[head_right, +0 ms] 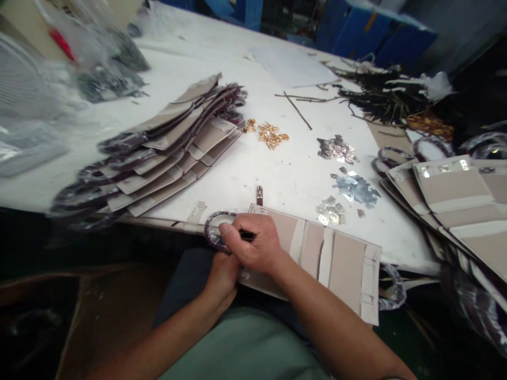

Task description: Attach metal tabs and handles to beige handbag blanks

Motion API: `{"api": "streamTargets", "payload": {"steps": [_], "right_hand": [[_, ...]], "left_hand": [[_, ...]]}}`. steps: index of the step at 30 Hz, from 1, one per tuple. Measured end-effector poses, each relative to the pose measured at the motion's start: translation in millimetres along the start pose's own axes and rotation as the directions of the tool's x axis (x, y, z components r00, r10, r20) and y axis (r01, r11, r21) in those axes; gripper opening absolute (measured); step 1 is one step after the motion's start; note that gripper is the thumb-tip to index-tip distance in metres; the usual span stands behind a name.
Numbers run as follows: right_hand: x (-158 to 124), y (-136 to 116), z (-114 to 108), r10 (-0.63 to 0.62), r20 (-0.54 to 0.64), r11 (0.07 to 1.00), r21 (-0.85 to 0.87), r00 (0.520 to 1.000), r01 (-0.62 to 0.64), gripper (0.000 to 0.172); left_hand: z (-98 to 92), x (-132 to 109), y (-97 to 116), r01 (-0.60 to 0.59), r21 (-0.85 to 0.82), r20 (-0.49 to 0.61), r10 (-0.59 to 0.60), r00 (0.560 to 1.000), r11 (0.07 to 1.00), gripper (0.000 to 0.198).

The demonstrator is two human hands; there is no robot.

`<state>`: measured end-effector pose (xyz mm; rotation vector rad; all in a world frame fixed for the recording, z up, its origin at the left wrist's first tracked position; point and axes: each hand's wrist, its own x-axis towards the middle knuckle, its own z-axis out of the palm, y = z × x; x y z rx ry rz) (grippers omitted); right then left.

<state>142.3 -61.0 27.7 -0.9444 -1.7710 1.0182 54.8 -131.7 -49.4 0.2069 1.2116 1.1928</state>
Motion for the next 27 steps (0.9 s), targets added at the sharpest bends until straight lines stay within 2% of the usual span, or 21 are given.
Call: {"api": "streamTargets", "payload": {"steps": [2, 5, 7, 12, 14, 18, 21, 24, 27], "right_hand": [[13.4, -8.1, -0.4, 0.102, 0.073, 0.995, -0.011, 0.992, -0.101, 0.056], [28.8, -16.8, -0.9, 0.202, 0.037, 0.977, 0.055, 0.979, -0.204, 0.057], [34.1, -19.2, 3.4, 0.195, 0.050, 0.979, 0.042, 0.979, -0.197, 0.057], [34.8, -14.5, 19.8, 0.165, 0.217, 0.985, -0.081, 0.962, -0.151, 0.057], [31.0, -11.9, 19.0, 0.161, 0.225, 0.985, -0.101, 0.961, -0.141, 0.056], [18.2, -11.7, 3.8, 0.152, 0.135, 0.987, -0.064, 0.979, -0.145, 0.056], [6.8, -14.3, -5.8, 0.081, -0.044, 0.995, 0.064, 0.996, -0.078, 0.054], [-4.2, -11.2, -3.2, 0.004, -0.233, 0.984, 0.176, 0.972, 0.038, 0.050], [-12.4, -2.0, 4.3, 0.046, -0.293, 0.991, 0.131, 0.955, -0.007, 0.048]], "left_hand": [[-0.9, -0.2, 0.1, -0.002, -0.019, 0.012, 0.002, 1.000, 1.000, 0.036], [-1.0, -1.5, 0.2, 0.015, -0.051, 0.058, -0.012, 0.998, 0.999, 0.035], [-1.0, -2.8, 0.2, 0.004, -0.068, 0.061, 0.000, 0.998, 0.998, 0.034], [-2.1, -4.5, 0.6, -0.031, -0.118, 0.051, 0.038, 0.998, 0.993, 0.034], [-2.3, -5.3, 1.2, -0.040, -0.114, 0.044, 0.045, 0.998, 0.993, 0.032], [-1.9, -6.5, 2.7, -0.042, -0.118, 0.055, 0.049, 0.997, 0.992, 0.030], [-2.4, -4.4, 0.6, -0.025, -0.120, 0.057, 0.032, 0.998, 0.992, 0.032], [-3.7, -0.4, -3.8, 0.002, -0.112, 0.053, 0.004, 0.999, 0.994, 0.035], [-4.1, 1.1, -5.5, 0.012, -0.103, 0.045, -0.008, 0.999, 0.995, 0.038]]}}
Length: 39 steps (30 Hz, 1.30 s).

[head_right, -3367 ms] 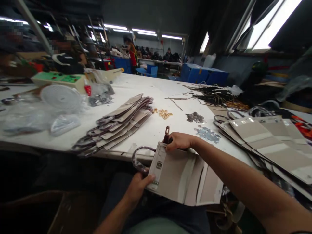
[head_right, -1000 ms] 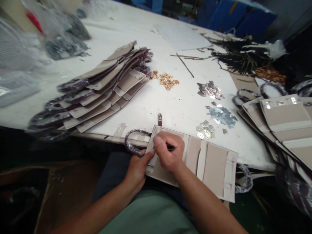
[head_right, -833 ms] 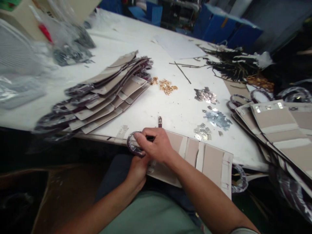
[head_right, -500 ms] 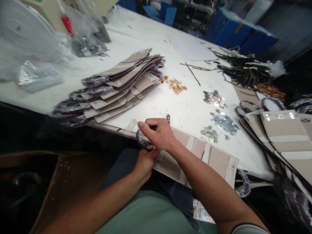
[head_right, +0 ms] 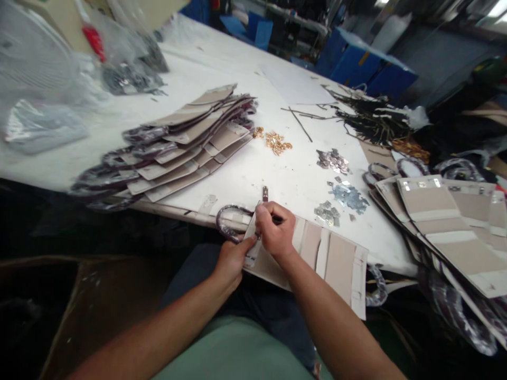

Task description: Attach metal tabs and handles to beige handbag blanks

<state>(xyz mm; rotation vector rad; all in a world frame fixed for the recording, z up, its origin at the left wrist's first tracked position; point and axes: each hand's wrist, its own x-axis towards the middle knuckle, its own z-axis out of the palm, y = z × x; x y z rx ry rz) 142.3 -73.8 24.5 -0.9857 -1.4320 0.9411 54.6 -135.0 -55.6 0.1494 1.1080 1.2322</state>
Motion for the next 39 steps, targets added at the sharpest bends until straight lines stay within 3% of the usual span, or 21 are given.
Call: {"api": "streamTargets", "payload": {"steps": [5, 9, 12, 16, 17, 19, 20, 21, 22, 23, 24, 25, 27, 29, 32, 36, 39], "right_hand": [[5.1, -2.0, -23.0, 0.173, 0.026, 0.955, -0.251, 0.985, -0.161, 0.051], [16.1, -3.0, -57.8, 0.346, 0.049, 0.798, -0.541, 0.937, -0.266, 0.036], [16.3, 12.6, -66.5, 0.396, 0.102, 0.670, -0.712, 0.913, -0.211, 0.016], [11.1, 28.2, -59.9, 0.372, 0.122, 0.535, -0.838, 0.920, -0.106, 0.019], [10.4, 28.8, -58.5, 0.356, 0.119, 0.525, -0.846, 0.927, -0.093, 0.019], [10.7, 28.2, -57.5, 0.339, 0.120, 0.525, -0.847, 0.933, -0.082, 0.021], [11.5, 27.7, -57.6, 0.343, 0.121, 0.526, -0.846, 0.931, -0.084, 0.021], [12.6, 27.4, -57.8, 0.351, 0.122, 0.524, -0.847, 0.928, -0.087, 0.022], [13.8, 27.5, -58.0, 0.357, 0.122, 0.519, -0.850, 0.926, -0.088, 0.023], [14.9, 27.7, -58.1, 0.358, 0.123, 0.512, -0.854, 0.925, -0.085, 0.024], [15.5, 28.0, -57.9, 0.356, 0.123, 0.504, -0.860, 0.926, -0.080, 0.024], [15.7, 28.3, -57.5, 0.349, 0.122, 0.495, -0.866, 0.929, -0.072, 0.025], [14.4, 28.4, -56.1, 0.334, 0.125, 0.481, -0.875, 0.934, -0.055, 0.026], [11.4, 28.0, -54.1, 0.330, 0.123, 0.462, -0.886, 0.936, -0.047, 0.026], [6.8, 26.6, -50.1, 0.323, 0.075, 0.406, -0.912, 0.944, -0.066, 0.029], [6.4, 21.8, -44.9, 0.321, 0.073, 0.366, -0.929, 0.944, -0.052, 0.032], [9.2, 18.2, -43.8, 0.343, 0.109, 0.370, -0.929, 0.933, -0.028, 0.030]], "left_hand": [[1.6, -4.4, 4.1, -0.003, 0.020, 0.023, 0.002, 1.000, 1.000, 0.044], [2.7, -3.5, 5.8, 0.003, 0.045, 0.017, -0.004, 1.000, 0.999, 0.038], [4.3, -1.5, 6.8, 0.043, 0.072, -0.022, -0.042, 0.999, 0.996, 0.031], [-2.7, -8.6, 10.8, 0.102, 0.136, 0.025, -0.106, 0.994, 0.985, 0.034], [-8.3, -12.8, 13.4, 0.069, 0.166, 0.036, -0.076, 0.996, 0.984, 0.036], [-22.6, -21.9, 23.1, -0.110, 0.266, 0.001, 0.114, 0.993, 0.958, 0.044], [-29.6, -25.5, 30.2, -0.235, 0.348, -0.038, 0.264, 0.964, 0.908, 0.050], [-34.9, -27.7, 38.6, -0.359, 0.455, -0.059, 0.430, 0.901, 0.815, 0.058], [-37.6, -28.0, 47.5, -0.470, 0.572, -0.024, 0.586, 0.810, 0.672, 0.064], [-37.2, -26.0, 56.3, -0.563, 0.669, 0.085, 0.703, 0.706, 0.485, 0.068], [-33.6, -21.7, 64.3, -0.639, 0.717, 0.254, 0.751, 0.610, 0.276, 0.067], [-27.4, -15.0, 70.9, -0.702, 0.709, 0.446, 0.723, 0.528, 0.075, 0.063], [-11.1, 3.4, 79.6, -0.786, 0.586, 0.738, 0.531, 0.417, -0.197, 0.052], [3.3, 23.2, 83.1, -0.800, 0.508, 0.842, 0.378, 0.384, -0.318, 0.045], [12.5, 41.8, 84.6, -0.751, 0.477, 0.879, 0.262, 0.398, -0.456, 0.044], [10.4, 41.7, 91.2, -0.648, 0.430, 0.886, 0.157, 0.436, -0.629, 0.044], [7.1, 37.7, 97.7, -0.606, 0.396, 0.888, 0.119, 0.445, -0.690, 0.043]]}}
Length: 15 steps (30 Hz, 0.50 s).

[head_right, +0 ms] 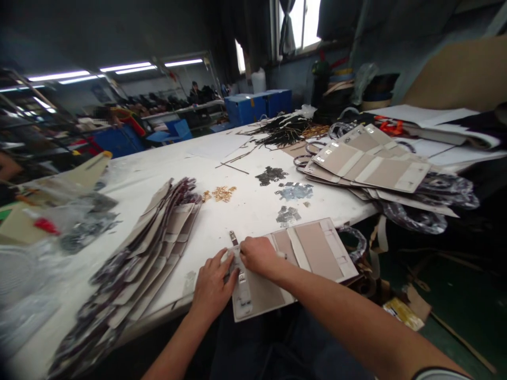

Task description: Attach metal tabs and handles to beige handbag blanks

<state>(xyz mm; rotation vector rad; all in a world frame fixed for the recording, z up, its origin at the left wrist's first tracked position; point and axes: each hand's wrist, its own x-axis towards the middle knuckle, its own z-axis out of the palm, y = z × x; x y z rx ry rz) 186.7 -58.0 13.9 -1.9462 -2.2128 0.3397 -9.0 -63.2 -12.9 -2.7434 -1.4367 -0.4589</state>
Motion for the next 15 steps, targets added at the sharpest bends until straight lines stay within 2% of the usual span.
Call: {"api": "streamTargets", "payload": {"steps": [4, 8, 11, 15], "right_hand": [[5.7, 0.7, 0.6, 0.002, -0.007, 1.000, -0.002, 1.000, -0.002, 0.031], [10.7, -1.4, 6.0, 0.068, -0.011, 0.998, 0.017, 0.998, -0.068, 0.030], [5.0, -5.8, 12.0, 0.136, -0.036, 0.991, 0.019, 0.990, -0.136, 0.032], [-7.9, -10.4, 20.8, 0.141, -0.099, 0.990, 0.036, 0.985, -0.138, 0.029]], "left_hand": [[-2.7, -0.7, -5.5, -0.015, 0.040, 0.049, 0.013, 0.999, 0.999, 0.044], [-5.1, 4.8, -8.8, -0.012, 0.078, 0.073, 0.006, 0.997, 0.997, 0.043], [-6.7, 7.1, -9.2, -0.027, 0.076, 0.091, 0.020, 0.996, 0.997, 0.045], [-2.9, 6.0, -10.4, -0.045, 0.052, 0.062, 0.042, 0.997, 0.998, 0.045]]}}
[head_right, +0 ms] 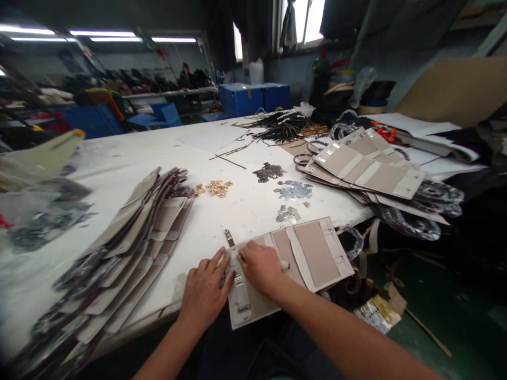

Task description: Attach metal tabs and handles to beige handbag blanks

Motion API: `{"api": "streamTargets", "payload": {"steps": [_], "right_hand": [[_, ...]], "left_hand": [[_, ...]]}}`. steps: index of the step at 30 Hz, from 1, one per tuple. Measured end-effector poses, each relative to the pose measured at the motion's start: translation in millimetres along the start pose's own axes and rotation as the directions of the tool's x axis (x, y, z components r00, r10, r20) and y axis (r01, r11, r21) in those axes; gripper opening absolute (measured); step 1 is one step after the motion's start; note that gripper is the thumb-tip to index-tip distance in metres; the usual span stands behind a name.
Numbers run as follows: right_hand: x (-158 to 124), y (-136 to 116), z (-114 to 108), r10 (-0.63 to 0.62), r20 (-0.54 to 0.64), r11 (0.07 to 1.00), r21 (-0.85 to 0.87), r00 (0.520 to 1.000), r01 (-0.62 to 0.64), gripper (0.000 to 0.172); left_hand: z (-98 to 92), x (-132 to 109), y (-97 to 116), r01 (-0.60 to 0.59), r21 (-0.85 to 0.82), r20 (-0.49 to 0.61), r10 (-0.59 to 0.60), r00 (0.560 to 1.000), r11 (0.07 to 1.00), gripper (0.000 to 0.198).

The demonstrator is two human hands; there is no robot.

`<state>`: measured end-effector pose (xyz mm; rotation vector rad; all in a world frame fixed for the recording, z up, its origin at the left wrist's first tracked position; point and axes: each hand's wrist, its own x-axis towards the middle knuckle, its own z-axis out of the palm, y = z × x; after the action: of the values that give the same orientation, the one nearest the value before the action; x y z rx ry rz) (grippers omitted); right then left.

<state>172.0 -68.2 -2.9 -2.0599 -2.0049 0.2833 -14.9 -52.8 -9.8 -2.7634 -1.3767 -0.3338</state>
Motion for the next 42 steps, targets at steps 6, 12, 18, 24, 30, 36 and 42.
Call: {"api": "streamTargets", "payload": {"steps": [6, 12, 18, 24, 30, 36, 42], "right_hand": [[1.1, -4.1, 4.0, 0.006, -0.032, 1.000, 0.016, 0.999, -0.006, 0.023], [5.0, -3.2, 4.0, -0.053, -0.018, 0.998, 0.031, 0.998, 0.054, 0.020], [5.7, -2.6, 1.8, -0.075, -0.020, 0.995, 0.071, 0.997, 0.077, 0.024], [27.4, 16.6, -26.9, -0.044, 0.032, 0.984, 0.174, 0.999, 0.038, 0.026], [76.2, 118.0, -88.1, 0.220, -0.046, 0.972, 0.094, 0.974, -0.216, 0.028], [110.2, 195.2, -88.1, 0.407, -0.056, 0.914, 0.010, 0.912, -0.407, 0.029], [123.8, 202.9, -75.7, 0.408, -0.062, 0.911, -0.041, 0.911, -0.411, 0.027]], "left_hand": [[15.8, 0.2, -9.3, -0.077, -0.034, -0.105, 0.073, 0.992, 0.996, 0.044], [24.3, 1.0, -14.7, -0.116, 0.003, -0.148, 0.115, 0.982, 0.993, 0.042], [29.5, -0.4, -13.9, -0.130, 0.084, -0.155, 0.141, 0.978, 0.988, 0.043], [29.8, -5.5, -17.0, -0.087, 0.026, -0.164, 0.091, 0.982, 0.996, 0.042], [26.4, -7.0, -17.7, 0.000, -0.091, -0.127, -0.011, 0.992, 0.996, 0.043], [27.0, -6.2, -19.8, 0.043, -0.185, -0.125, -0.067, 0.990, 0.982, 0.042], [23.9, -2.9, -17.2, 0.073, -0.214, -0.124, -0.101, 0.987, 0.974, 0.043]]}}
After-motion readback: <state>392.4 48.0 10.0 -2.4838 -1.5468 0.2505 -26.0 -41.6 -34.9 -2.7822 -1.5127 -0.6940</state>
